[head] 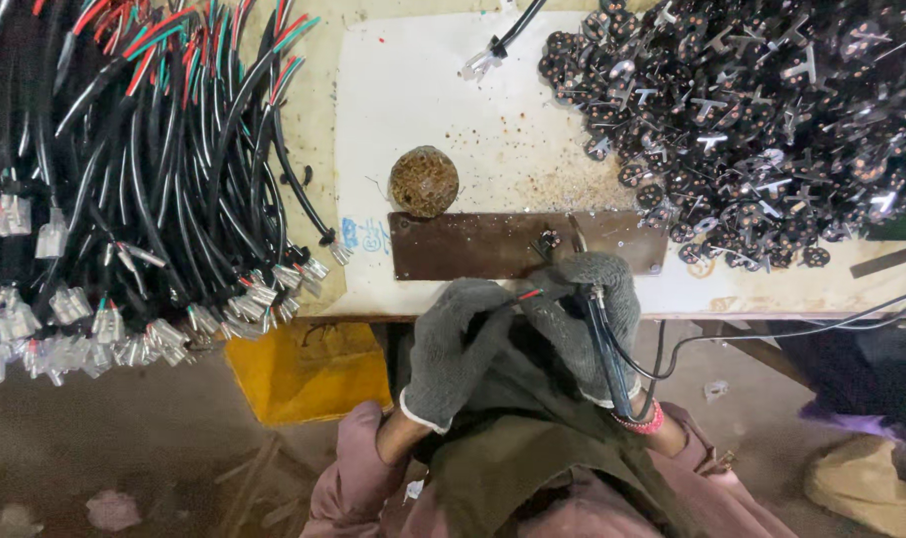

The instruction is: The person solders electrical wires onto lamp holder/plug components at a workbench. They pick a component from a large pile, hold a wire against its terminal, and use a soldering iron to solder the connection, then set the finished assembly aside and repeat with the next component.

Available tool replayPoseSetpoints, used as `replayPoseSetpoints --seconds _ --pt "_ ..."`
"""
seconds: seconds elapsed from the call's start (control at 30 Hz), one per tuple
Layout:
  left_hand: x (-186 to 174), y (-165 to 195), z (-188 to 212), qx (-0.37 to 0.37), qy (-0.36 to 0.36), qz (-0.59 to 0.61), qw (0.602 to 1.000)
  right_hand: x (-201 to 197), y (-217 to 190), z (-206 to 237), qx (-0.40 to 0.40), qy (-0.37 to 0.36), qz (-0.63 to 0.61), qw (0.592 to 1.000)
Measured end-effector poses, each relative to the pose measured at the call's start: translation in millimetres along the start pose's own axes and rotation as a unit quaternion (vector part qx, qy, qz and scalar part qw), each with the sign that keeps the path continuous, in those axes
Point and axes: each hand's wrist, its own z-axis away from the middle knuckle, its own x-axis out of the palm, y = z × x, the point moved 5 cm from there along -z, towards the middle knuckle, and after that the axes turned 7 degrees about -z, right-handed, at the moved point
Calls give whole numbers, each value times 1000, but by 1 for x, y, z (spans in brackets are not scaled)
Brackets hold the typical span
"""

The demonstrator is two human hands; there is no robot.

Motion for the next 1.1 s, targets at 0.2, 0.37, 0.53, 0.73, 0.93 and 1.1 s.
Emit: replayPoseSetpoints --seconds 0.2,0.37,0.53,0.73,0.93,1.1 --pt "3 -3 -2 -22 11 20 1000 -3 1 0 43 28 29 998" --pt "4 -11 1 -42 -10 52 998 -3 2 -3 60 30 71 995" --pt "8 -19 7 -69 7 6 998 -3 7 0 91 58 107 988" --pt "9 -5 11 61 -12 -190 980 -4 -7 3 -29 30 116 992" --pt "3 -23 8 -187 -50 157 968 -3 2 -2 11 -133 108 985" --pt "-4 -14 2 -122 -71 18 990 -13 1 -4 43 -90 15 995"
